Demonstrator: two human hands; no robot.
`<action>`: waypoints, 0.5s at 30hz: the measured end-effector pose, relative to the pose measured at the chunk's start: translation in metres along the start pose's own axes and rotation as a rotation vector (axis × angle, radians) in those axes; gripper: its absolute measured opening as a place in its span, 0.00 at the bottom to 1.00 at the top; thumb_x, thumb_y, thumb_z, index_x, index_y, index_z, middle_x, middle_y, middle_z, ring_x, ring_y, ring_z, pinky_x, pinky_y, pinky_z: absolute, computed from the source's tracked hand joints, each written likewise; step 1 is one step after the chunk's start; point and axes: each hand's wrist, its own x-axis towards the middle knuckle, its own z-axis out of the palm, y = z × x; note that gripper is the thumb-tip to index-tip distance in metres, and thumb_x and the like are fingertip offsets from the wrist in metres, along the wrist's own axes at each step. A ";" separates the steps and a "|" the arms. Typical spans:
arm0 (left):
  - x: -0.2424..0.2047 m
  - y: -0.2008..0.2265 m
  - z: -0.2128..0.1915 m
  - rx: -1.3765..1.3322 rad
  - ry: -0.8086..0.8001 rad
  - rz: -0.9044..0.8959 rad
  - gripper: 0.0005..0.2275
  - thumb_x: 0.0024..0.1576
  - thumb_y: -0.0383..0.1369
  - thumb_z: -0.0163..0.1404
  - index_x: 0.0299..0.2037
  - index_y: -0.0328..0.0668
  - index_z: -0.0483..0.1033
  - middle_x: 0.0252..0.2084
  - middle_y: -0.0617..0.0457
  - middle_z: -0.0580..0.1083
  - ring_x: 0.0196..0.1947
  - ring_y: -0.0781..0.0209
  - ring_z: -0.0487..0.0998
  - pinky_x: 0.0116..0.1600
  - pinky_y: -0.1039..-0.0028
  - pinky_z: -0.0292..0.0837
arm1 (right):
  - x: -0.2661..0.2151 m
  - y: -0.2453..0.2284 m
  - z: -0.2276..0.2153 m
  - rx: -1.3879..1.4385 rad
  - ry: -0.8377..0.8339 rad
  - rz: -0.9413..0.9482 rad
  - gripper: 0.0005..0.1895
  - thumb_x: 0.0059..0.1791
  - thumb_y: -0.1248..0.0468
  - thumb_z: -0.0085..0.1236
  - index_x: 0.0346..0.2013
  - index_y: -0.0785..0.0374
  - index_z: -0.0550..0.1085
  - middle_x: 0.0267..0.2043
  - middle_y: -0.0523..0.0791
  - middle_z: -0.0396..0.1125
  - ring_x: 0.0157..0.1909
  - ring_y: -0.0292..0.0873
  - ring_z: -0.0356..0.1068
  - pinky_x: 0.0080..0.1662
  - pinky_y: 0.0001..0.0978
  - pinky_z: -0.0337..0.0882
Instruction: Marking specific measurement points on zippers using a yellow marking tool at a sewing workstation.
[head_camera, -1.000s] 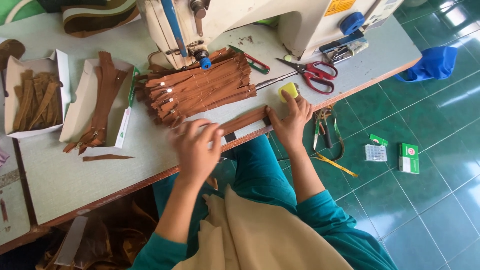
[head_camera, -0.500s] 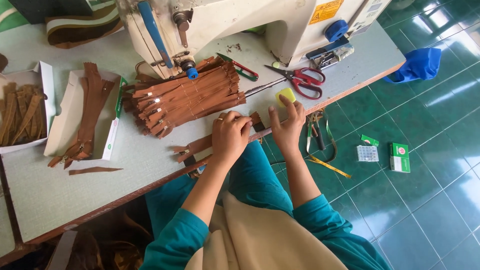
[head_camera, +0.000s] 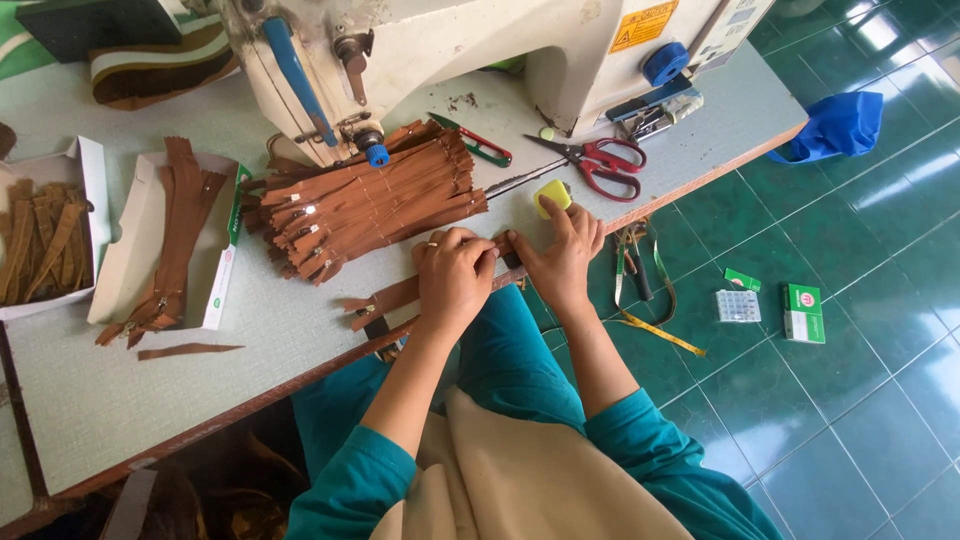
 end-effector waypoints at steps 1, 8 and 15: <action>-0.001 -0.001 0.002 0.001 0.000 -0.003 0.06 0.57 0.38 0.58 0.39 0.54 0.87 0.38 0.54 0.78 0.41 0.54 0.80 0.49 0.58 0.69 | 0.001 0.001 0.000 0.000 -0.003 -0.001 0.31 0.44 0.59 0.75 0.59 0.65 0.75 0.48 0.53 0.58 0.63 0.58 0.54 0.69 0.75 0.27; -0.004 -0.005 0.008 -0.005 -0.015 -0.018 0.06 0.58 0.39 0.57 0.39 0.54 0.87 0.39 0.53 0.78 0.42 0.54 0.80 0.52 0.55 0.68 | 0.011 -0.020 -0.025 -0.029 0.024 -0.156 0.17 0.49 0.58 0.71 0.49 0.60 0.79 0.43 0.48 0.69 0.49 0.50 0.73 0.52 0.48 0.70; -0.004 -0.006 0.011 -0.023 0.063 0.014 0.05 0.56 0.37 0.57 0.36 0.55 0.86 0.37 0.55 0.78 0.35 0.55 0.81 0.53 0.52 0.65 | 0.008 -0.066 -0.045 0.174 -0.120 -0.178 0.23 0.48 0.75 0.64 0.59 0.69 0.74 0.32 0.58 0.74 0.30 0.54 0.77 0.34 0.41 0.79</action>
